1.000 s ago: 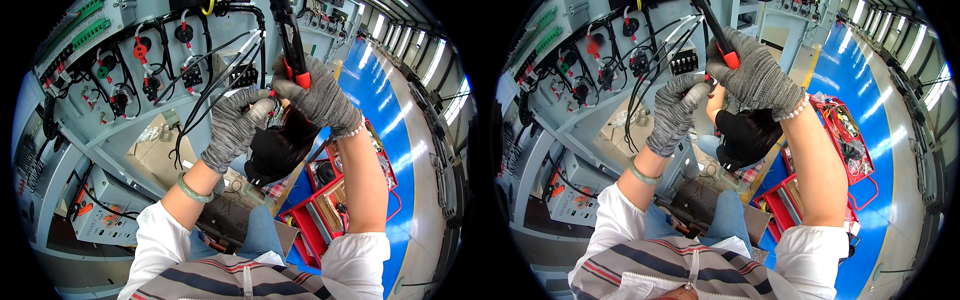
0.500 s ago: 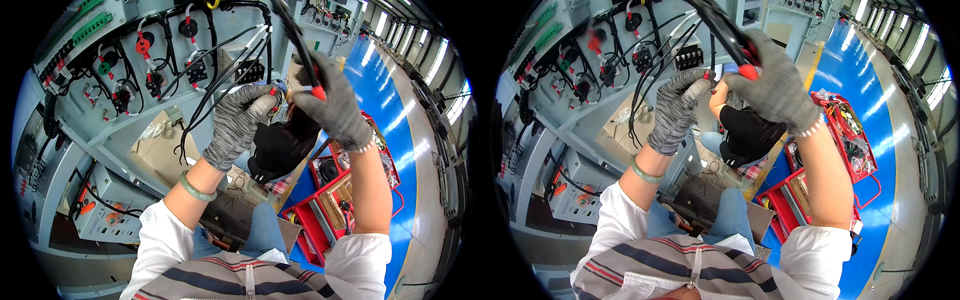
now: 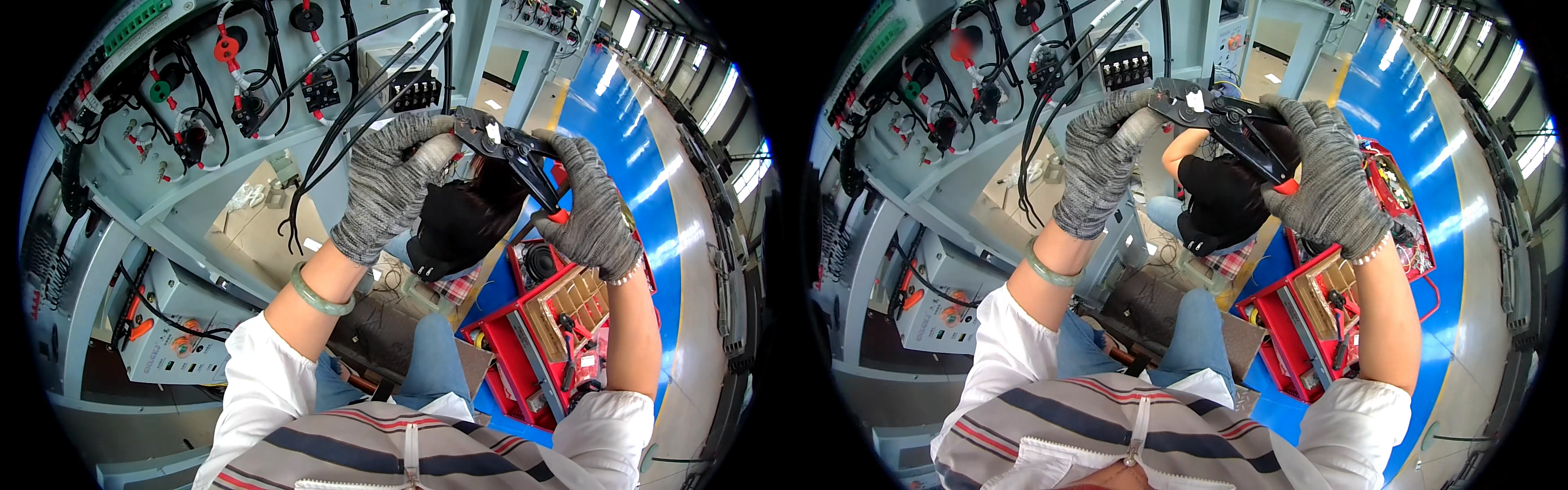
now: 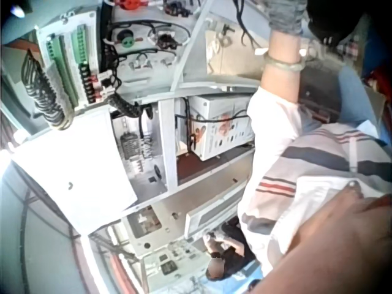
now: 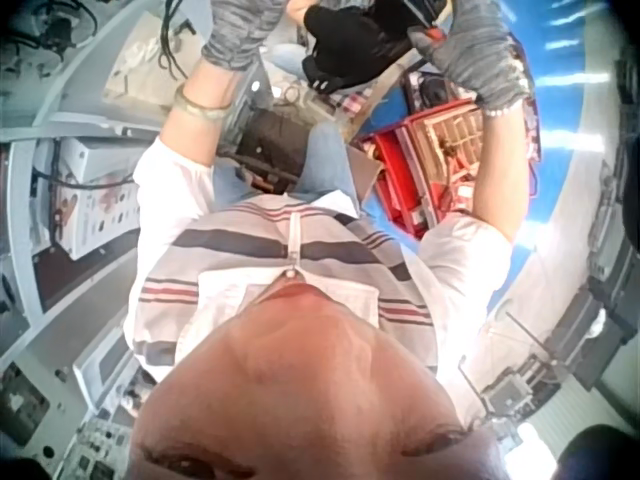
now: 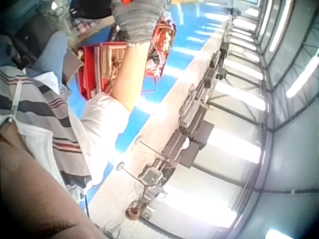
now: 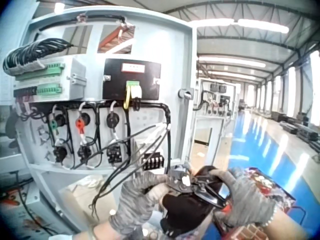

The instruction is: The person strips and crimps wires inside an open electrical cabinet, then secures them with a screwdriver. The person uses pliers, crimping pliers, and a screwdriver to prepare and connect wires to terminal blocks.

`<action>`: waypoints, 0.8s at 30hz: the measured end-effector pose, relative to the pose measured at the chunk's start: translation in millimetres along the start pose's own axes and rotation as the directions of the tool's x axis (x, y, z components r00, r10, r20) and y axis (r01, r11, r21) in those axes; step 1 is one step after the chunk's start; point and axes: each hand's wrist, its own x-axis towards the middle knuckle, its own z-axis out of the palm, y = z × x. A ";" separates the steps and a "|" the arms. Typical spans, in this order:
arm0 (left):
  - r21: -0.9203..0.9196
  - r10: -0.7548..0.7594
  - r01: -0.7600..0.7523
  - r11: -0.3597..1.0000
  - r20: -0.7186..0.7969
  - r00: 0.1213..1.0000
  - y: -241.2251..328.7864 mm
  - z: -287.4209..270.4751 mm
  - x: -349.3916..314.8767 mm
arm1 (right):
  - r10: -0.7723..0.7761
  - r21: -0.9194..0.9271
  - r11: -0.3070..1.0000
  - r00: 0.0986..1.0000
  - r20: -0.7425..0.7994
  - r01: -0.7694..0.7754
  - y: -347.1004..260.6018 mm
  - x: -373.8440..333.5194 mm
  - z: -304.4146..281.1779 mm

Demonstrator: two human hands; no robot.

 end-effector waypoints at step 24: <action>0.125 0.053 -0.051 0.991 -0.010 0.999 1.6 1.6 -3.8 | -0.079 -0.083 0.994 0.994 -0.070 0.073 19.4 6.5 14.9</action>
